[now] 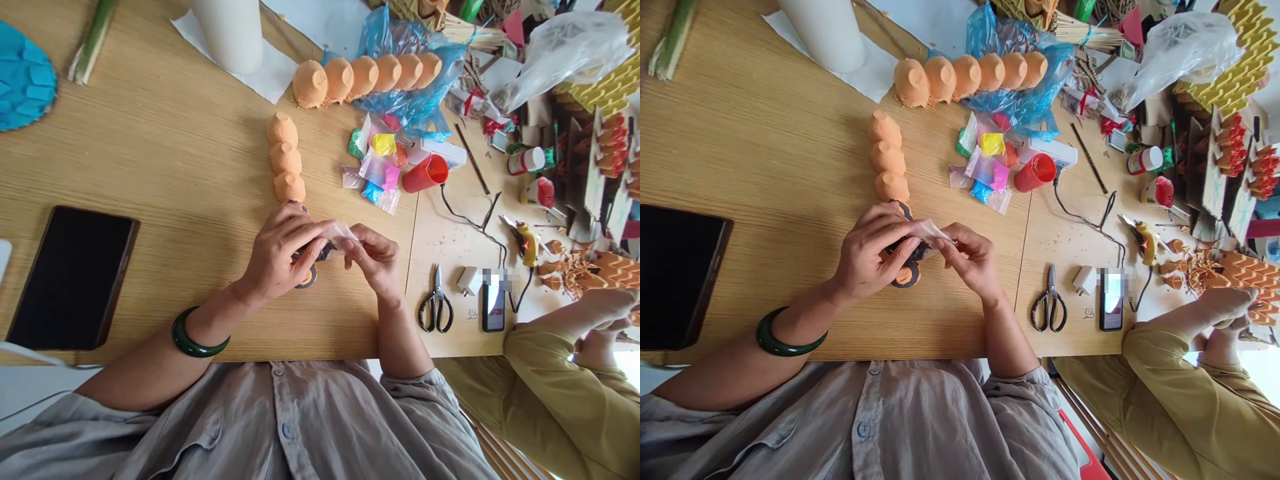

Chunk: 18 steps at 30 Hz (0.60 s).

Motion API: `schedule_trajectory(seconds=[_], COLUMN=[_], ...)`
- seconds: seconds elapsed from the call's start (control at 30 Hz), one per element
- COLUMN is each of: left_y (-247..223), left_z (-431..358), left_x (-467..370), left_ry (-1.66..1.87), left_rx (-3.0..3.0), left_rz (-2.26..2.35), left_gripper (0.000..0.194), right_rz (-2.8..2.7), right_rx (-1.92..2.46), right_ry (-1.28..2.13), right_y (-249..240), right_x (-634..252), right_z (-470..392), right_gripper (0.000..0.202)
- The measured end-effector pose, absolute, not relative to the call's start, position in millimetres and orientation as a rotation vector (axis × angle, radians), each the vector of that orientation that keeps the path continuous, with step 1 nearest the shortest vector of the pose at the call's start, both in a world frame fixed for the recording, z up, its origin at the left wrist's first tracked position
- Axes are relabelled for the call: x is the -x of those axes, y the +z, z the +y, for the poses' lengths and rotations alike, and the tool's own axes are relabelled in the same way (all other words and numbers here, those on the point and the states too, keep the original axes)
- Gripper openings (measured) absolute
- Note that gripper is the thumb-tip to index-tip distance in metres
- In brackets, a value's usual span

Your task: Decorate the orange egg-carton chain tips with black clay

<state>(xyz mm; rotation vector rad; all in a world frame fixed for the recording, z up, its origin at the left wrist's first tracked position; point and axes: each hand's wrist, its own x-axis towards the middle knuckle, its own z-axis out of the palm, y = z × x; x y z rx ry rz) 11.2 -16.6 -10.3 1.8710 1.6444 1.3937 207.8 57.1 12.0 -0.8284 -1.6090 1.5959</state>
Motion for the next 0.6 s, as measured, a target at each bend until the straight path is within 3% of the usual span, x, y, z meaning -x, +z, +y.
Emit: schedule_trajectory(seconds=[0.2, 0.3, 0.4, 0.47, 0.6], left_y=[-3, 2, 3, 2, -1], left_z=[-20, -23, -26, -27, -28], left_x=[-9, -10, -15, -19, -23], left_ry=[1.443, 1.553, 1.575, 1.534, 1.514], left_rx=[-1.904, -1.942, -1.925, -1.813, -1.562], left_rz=[1.718, 1.664, 1.547, 1.512, 1.546], left_gripper=[0.038, 0.026, 0.015, 0.01, 0.019], right_rz=[-1.512, -1.585, -1.816, -1.956, -2.098], right_rx=[0.94, 0.988, 0.884, 0.745, 0.645], right_ry=[1.479, 1.157, 0.748, 0.556, 0.438], right_y=[5, 3, 0, -4, -12], right_x=[-205, -202, -198, -197, -196], right_z=[57, 49, 41, 37, 35], right_gripper=[0.033, 0.027, 0.008, 0.018, 0.043])
